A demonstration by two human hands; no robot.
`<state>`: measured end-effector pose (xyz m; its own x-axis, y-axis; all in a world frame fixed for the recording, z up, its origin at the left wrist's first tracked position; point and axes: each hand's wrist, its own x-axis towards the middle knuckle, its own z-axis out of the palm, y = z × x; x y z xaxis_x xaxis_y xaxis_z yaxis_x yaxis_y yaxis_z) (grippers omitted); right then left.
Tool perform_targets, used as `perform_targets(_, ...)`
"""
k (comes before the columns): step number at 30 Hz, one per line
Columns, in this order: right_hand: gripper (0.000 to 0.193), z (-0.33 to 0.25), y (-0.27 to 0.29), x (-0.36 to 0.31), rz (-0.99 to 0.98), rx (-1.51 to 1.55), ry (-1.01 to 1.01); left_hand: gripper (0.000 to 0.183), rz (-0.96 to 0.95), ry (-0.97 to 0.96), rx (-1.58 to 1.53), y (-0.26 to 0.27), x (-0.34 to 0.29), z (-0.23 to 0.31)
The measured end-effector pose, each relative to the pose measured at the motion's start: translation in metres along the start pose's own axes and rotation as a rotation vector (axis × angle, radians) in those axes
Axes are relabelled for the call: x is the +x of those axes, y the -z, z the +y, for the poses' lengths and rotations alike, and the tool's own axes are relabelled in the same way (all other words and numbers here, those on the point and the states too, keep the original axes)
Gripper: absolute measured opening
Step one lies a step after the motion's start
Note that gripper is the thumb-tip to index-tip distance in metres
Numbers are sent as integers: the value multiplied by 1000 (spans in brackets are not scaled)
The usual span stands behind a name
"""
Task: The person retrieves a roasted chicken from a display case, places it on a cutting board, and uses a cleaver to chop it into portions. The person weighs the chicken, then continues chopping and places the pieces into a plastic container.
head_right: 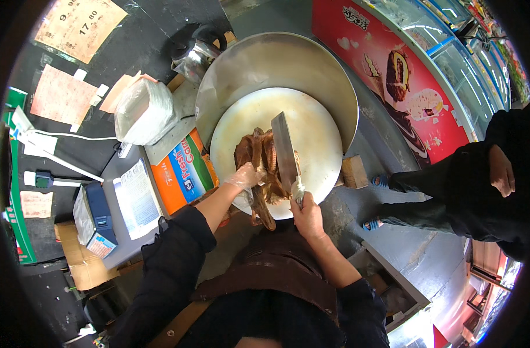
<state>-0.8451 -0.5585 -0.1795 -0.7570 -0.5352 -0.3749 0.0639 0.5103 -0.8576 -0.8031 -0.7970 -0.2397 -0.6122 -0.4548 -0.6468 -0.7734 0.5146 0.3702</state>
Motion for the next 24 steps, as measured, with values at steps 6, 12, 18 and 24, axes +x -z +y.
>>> perform_targets(6,25,10,-37,-2,47,-99,93,46,-145,-45,67,5,13,-5)
perform_targets(12,29,12,-57,-10,146,-269,240,39,-371,-180,163,38,14,-11)
perform_targets(18,30,4,-69,-17,182,-360,263,53,-329,-209,5,52,12,-15)
perform_targets(24,34,1,-85,-21,183,-411,219,56,-384,-275,44,61,17,-20)
